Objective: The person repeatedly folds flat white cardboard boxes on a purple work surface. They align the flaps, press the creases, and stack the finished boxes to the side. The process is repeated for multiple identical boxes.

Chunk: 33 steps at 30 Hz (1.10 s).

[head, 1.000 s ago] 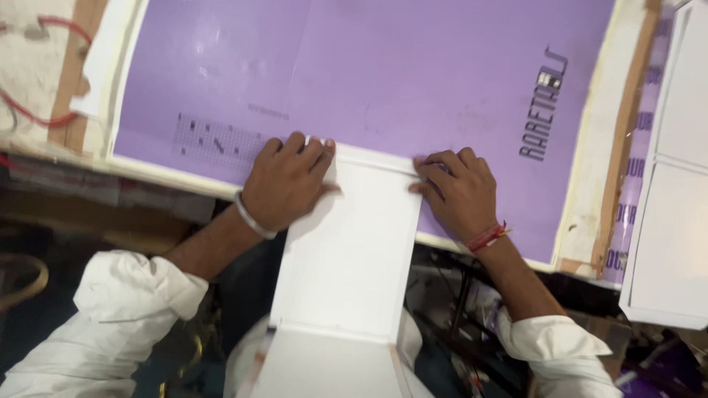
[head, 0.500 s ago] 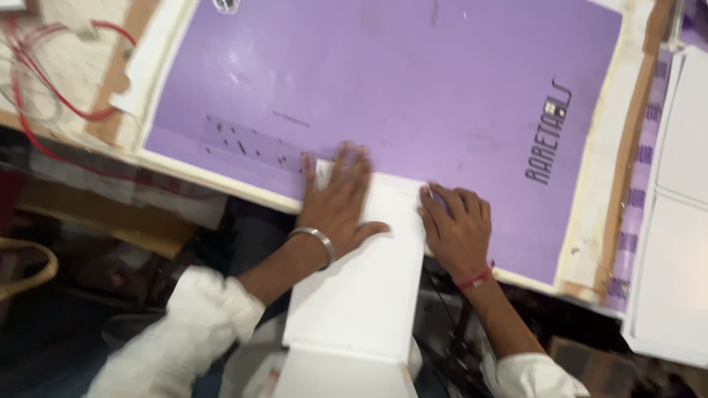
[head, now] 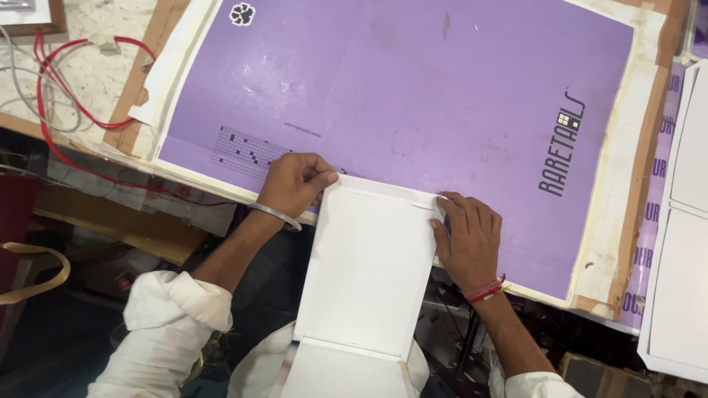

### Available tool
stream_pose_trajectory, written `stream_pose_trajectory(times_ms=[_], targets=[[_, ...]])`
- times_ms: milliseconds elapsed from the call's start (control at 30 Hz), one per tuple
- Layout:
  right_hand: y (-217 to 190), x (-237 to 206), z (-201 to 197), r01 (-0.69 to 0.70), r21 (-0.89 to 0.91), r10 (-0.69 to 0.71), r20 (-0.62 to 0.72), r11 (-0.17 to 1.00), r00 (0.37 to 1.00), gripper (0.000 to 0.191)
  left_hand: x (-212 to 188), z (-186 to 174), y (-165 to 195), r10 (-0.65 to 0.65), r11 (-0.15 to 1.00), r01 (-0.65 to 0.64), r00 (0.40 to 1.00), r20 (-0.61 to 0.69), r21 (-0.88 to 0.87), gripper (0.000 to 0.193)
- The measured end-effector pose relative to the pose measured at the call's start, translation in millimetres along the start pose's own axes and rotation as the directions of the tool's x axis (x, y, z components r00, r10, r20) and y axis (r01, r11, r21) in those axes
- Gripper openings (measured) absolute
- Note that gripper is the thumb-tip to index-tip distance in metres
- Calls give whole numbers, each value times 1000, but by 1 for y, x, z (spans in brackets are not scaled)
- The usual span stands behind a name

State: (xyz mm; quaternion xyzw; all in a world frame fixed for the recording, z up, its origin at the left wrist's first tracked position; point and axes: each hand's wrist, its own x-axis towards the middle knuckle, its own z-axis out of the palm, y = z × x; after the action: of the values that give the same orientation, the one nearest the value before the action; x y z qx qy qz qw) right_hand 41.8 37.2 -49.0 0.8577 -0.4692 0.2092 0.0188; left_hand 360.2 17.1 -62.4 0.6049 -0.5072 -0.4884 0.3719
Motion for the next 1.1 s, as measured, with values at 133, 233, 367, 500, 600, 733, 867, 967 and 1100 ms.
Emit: stream_pose_trajectory(times_ms=[133, 233, 367, 500, 600, 733, 867, 967, 1100], targets=[[1, 0, 2, 1, 5, -1, 7, 1000, 1000, 33, -1, -5, -8, -19, 995, 27, 996, 82, -95, 19], [3, -1, 1, -16, 88, 15, 7, 996, 1000, 35, -3, -14, -10, -110, 951, 166, 970, 215, -262, 30], [11, -5, 1, -219, 224, 214, 50, 950, 976, 40, -7, -20, -15, -163, 918, 233, 960, 228, -321, 36], [22, -11, 7, -370, 598, 370, 130, 711, 920, 23, -10, -8, -23, -61, 926, 133, 977, 207, -354, 32], [29, -14, 13, -465, 670, 480, 180, 580, 858, 20, -13, 0, -26, -36, 913, 103, 984, 173, -396, 28], [34, -18, 13, -442, 725, 463, 190, 528, 866, 21, -21, 8, -27, 138, 943, -105, 987, 84, -316, 22], [38, -23, 6, -317, 658, 335, 104, 683, 937, 15, -32, 20, -32, 118, 973, -114, 993, 11, -200, 19], [42, -27, 5, -285, 648, 316, 71, 706, 946, 13, -57, 22, -38, -26, 941, 81, 985, 169, -330, 35], [46, -29, 11, -217, 651, 259, 32, 728, 965, 12, -124, 12, -52, -264, 945, 305, 922, 285, -113, 82]])
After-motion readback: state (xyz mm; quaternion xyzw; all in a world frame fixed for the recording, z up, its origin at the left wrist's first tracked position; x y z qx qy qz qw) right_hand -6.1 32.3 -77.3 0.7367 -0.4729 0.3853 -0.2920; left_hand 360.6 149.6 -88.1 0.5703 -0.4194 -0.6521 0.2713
